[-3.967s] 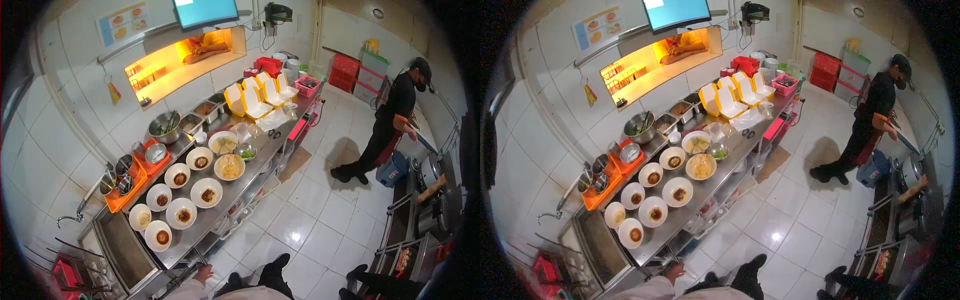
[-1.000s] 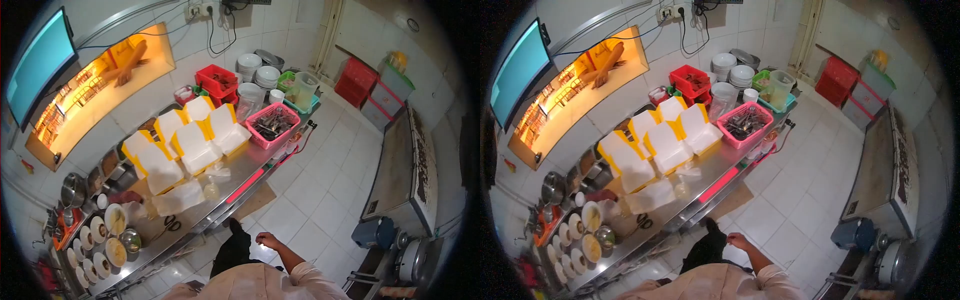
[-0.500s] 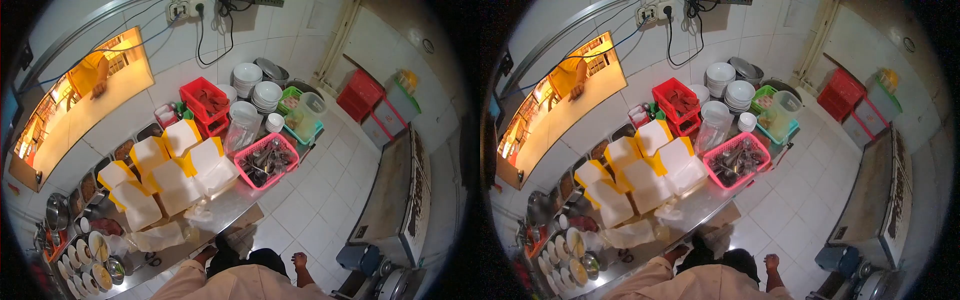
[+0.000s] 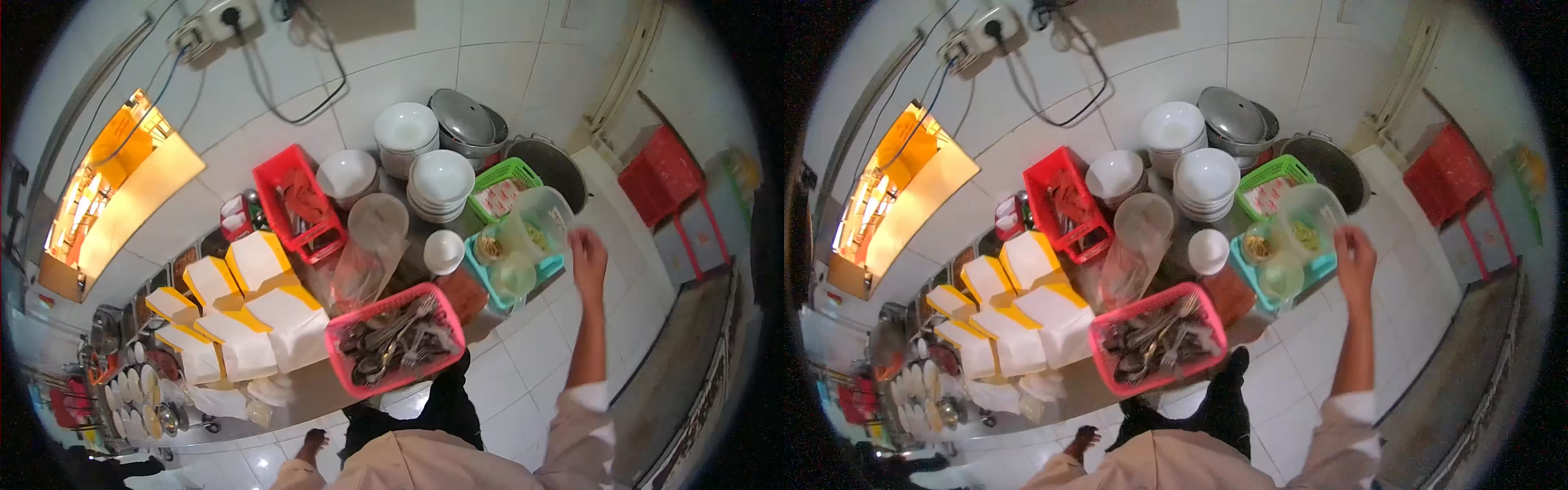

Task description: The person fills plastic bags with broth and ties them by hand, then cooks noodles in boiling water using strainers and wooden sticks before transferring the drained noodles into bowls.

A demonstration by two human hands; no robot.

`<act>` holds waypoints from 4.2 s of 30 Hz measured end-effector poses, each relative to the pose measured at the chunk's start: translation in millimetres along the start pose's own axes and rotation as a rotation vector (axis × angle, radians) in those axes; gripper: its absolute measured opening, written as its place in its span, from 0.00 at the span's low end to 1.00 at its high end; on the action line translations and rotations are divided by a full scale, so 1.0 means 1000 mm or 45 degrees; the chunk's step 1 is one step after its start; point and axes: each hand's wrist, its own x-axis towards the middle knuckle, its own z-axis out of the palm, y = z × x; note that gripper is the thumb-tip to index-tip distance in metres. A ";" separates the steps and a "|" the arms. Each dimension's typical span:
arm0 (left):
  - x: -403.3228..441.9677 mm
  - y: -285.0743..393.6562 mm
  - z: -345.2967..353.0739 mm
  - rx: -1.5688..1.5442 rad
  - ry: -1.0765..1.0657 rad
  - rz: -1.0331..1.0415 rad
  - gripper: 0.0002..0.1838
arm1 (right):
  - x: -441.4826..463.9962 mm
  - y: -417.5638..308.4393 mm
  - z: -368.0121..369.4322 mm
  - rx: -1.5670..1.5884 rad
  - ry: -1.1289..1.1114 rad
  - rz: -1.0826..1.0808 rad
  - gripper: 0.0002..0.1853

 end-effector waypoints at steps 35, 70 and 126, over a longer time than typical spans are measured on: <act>-0.153 0.095 0.232 -0.495 0.181 -0.230 0.16 | 0.244 0.188 0.215 0.261 -1.694 0.298 0.19; -0.154 0.007 0.323 -0.789 0.514 -0.183 0.19 | 0.241 0.198 0.254 -0.262 -1.430 -1.414 0.10; -0.310 0.145 0.378 -0.650 -0.597 1.149 0.15 | -0.201 0.003 -0.030 1.124 -1.083 0.667 0.14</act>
